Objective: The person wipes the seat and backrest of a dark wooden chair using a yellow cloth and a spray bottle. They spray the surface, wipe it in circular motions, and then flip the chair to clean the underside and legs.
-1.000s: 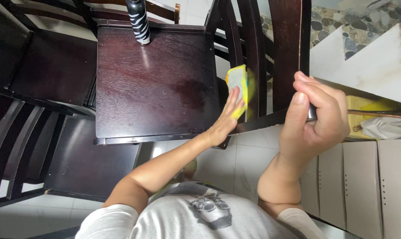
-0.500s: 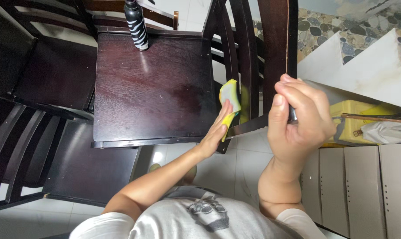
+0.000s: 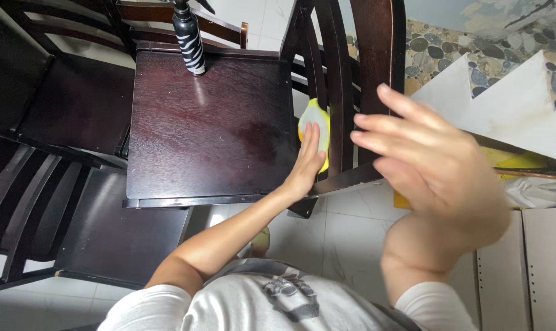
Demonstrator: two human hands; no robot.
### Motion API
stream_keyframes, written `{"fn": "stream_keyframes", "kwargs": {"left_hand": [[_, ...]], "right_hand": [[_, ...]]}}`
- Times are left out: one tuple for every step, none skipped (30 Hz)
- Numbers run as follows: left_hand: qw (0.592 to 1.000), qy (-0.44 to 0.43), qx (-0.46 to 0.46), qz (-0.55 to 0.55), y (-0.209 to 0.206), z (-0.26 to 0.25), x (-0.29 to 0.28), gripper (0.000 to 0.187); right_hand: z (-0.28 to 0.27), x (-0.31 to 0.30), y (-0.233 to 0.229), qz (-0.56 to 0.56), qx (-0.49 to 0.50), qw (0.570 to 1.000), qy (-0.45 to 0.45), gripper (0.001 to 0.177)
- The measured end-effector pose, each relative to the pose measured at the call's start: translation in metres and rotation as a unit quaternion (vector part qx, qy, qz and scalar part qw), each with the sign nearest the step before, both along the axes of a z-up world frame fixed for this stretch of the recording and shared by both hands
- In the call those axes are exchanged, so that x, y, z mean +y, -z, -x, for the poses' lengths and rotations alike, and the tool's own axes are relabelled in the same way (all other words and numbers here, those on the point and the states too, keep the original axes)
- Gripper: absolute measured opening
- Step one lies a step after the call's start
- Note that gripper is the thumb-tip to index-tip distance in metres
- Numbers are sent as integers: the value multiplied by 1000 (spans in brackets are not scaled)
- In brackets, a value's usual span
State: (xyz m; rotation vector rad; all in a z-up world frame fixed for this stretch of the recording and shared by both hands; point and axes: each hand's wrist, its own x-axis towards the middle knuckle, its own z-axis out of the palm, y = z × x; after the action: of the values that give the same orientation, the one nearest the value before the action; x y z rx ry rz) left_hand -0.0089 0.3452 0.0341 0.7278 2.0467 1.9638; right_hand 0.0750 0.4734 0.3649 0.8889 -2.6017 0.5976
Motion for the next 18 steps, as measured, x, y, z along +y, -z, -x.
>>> {"fn": "stream_keyframes", "kwargs": {"left_hand": [[999, -6, 36, 17, 4, -1, 0, 70], [999, -9, 50, 15, 9, 3, 2, 70], [998, -14, 65, 14, 14, 15, 5, 69], [997, -19, 80, 13, 18, 28, 7, 69], [997, -35, 73, 6, 23, 41, 13, 71], [997, -51, 66, -1, 26, 54, 21, 72], [996, -66, 59, -7, 29, 61, 27, 74], [996, -74, 53, 1, 31, 61, 30, 75], [996, -81, 47, 9, 31, 62, 34, 76], [995, -89, 41, 17, 29, 63, 35, 77], [995, -66, 69, 19, 27, 60, 30, 76], [994, -43, 97, 22, 25, 51, 18, 75], [992, -21, 125, 24, 21, 43, 8, 74], [990, -10, 136, 24, 15, 37, 2, 72], [989, 2, 146, 25, 8, 30, -3, 71], [987, 14, 156, 25, 0, 24, -7, 70], [984, 5, 177, 10, -7, 20, -10, 69], [981, -6, 195, 0, -15, 21, -14, 69]], "right_hand": [[6, -3, -1, -16, -5, 1000, 0, 29], [8, -5, -2, -32, -9, 999, -1, 30], [5, -12, 2, -63, 22, 997, 49, 33], [-4, -25, 12, -94, 53, 989, 99, 37], [-15, -34, 21, -124, 83, 978, 148, 40], [-24, -38, 30, -78, 99, 980, 157, 33], [-32, -42, 42, -32, 115, 979, 165, 26], [-39, -44, 56, 14, 132, 976, 172, 20], [-44, -47, 73, 58, 169, 970, 165, 13], [-45, -49, 92, 103, 207, 960, 157, 7], [-44, -51, 112, 99, 232, 958, 137, 7], [-43, -56, 131, 95, 256, 955, 117, 7], [-43, -60, 148, 82, 252, 959, 99, 13], [-42, -63, 162, 69, 248, 963, 80, 19], [-41, -65, 172, 112, 210, 970, 50, 23], [-40, -68, 181, 155, 172, 973, 20, 28], [-34, -76, 190, 160, 175, 971, 23, 31], [-23, -87, 198, 164, 178, 970, 26, 34]]}}
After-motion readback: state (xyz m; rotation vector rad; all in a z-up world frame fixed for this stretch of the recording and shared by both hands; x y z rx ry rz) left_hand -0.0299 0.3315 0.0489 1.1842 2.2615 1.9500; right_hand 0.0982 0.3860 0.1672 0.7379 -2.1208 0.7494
